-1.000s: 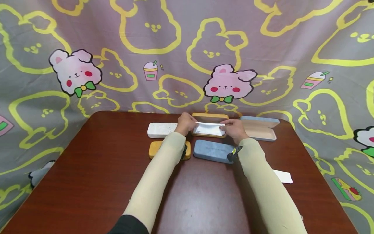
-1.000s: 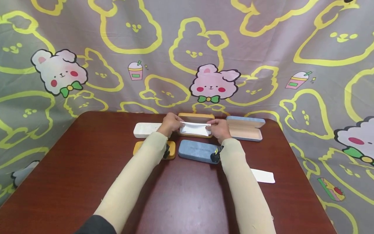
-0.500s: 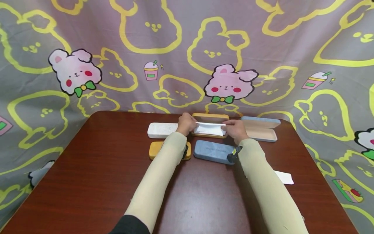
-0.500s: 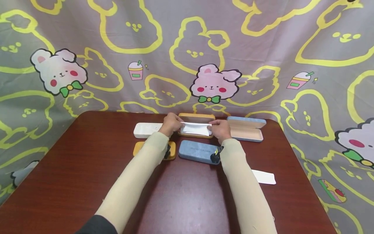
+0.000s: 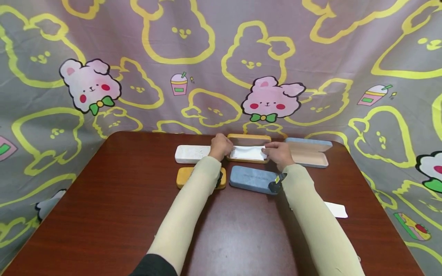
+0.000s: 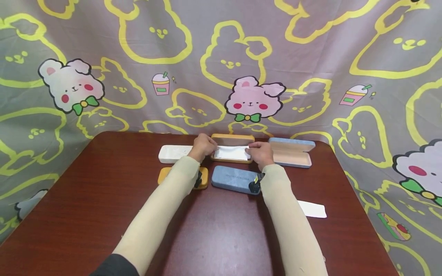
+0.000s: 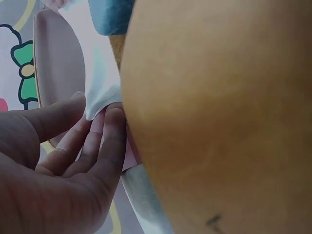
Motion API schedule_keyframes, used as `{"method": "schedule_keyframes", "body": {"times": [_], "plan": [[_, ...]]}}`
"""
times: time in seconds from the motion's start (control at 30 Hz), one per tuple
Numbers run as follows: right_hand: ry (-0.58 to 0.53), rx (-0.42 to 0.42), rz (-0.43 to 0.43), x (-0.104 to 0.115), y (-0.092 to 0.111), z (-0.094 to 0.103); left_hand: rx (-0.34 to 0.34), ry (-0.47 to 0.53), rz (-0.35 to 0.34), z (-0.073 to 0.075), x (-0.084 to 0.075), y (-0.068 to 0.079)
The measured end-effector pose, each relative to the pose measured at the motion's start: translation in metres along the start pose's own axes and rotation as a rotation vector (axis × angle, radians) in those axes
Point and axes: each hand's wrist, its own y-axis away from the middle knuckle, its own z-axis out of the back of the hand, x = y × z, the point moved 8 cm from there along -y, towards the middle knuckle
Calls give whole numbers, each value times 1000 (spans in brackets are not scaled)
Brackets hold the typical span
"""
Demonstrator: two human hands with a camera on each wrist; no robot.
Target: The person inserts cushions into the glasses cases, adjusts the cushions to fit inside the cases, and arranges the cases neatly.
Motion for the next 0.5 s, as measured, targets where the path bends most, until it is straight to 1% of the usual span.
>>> {"method": "schedule_keyframes", "body": {"times": [0.07,0.2,0.33,0.43,0.5], "plan": [[-6,2,0,0,2,1,-3,-34,-12,1,0,1],[-17,-4,7,0,5,5,-6,-73,-18,5,0,3],[-28,-20,-4,-1,6,14,-41,-112,-13,13,-1,2],[-35,-34,-12,-3,6,21,-62,-104,14,19,0,3],[-33,-44,-24,-3,6,25,-72,-65,35,22,1,4]]}}
